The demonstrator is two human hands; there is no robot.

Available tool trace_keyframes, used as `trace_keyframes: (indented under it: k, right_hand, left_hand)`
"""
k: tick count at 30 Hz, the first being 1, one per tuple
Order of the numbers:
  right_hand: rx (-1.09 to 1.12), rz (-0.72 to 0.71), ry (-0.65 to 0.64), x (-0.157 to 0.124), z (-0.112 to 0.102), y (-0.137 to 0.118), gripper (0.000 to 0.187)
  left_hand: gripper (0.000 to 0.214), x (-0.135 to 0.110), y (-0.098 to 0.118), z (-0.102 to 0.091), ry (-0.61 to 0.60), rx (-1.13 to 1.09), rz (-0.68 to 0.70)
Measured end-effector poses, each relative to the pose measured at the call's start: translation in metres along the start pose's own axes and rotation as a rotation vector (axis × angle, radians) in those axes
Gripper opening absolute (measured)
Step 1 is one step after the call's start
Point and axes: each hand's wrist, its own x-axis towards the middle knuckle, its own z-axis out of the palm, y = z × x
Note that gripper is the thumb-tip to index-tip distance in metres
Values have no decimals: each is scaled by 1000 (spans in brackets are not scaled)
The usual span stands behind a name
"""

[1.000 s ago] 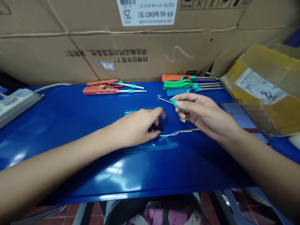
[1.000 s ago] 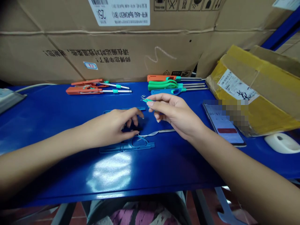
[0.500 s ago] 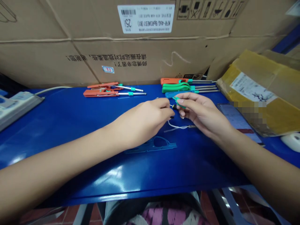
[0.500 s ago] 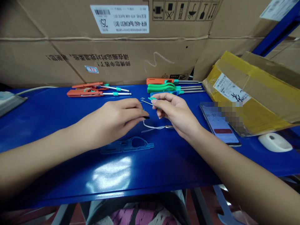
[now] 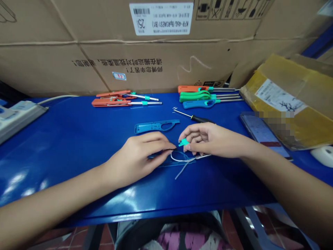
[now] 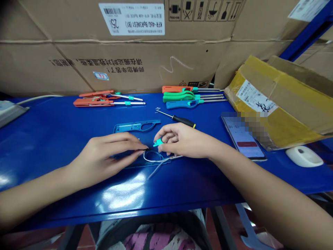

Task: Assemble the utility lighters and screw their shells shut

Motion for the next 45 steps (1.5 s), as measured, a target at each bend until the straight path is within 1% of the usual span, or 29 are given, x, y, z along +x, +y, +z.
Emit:
trace_keyframes:
  k: [2,5,10,14,16,19,23,27,30,33,36,41,43,45]
  right_hand:
    - [-43,-16,-38,-2,1,-1,29]
    - [-52,-50,-45,-2,3,-1,26]
    - [60,-34,-27,3,6,4,27]
    - [152,-70,25,4,8,4,27]
    - [190,-57,29,3,9,3,28]
    - [236,-1,18,4,9,2,32]
    - [264,55,-25,4,12,2,35]
    - [212,48,-26,2,17,0,35]
    - [152,39,-21,-1,20,-2,32]
    - [72,29,10,-4,21,-4,29]
    - [16,6,41,-5,22,-5,29]
    - [52,-48,75,-3,26,-2,32]
    - [18,-70,97,-2,30,-1,31]
    - [-68,-111,135,-1,33,0,27]
  left_hand:
    - [19,-6,-4,1,8,-48,-37]
    - [20,-13,-8,3,13,-95,-67]
    - [16,-16,-10,5,70,-166,-124]
    - [15,-15,-8,5,68,-227,-207]
    - [15,-15,-8,6,62,-254,-222]
    - [16,-16,-9,8,72,-283,-230]
    - [17,-18,-10,9,91,-302,-249]
    - [16,-19,-9,9,129,-285,-265]
    - [16,-18,-7,9,161,-260,-246]
    - [16,-17,-5,9,188,-261,-221]
    - [17,-16,-3,9,205,-286,-226]
    - [16,-17,-1,10,234,-329,-303]
    - [15,-17,0,11,242,-364,-344]
    - [13,-17,0,13,247,-414,-383]
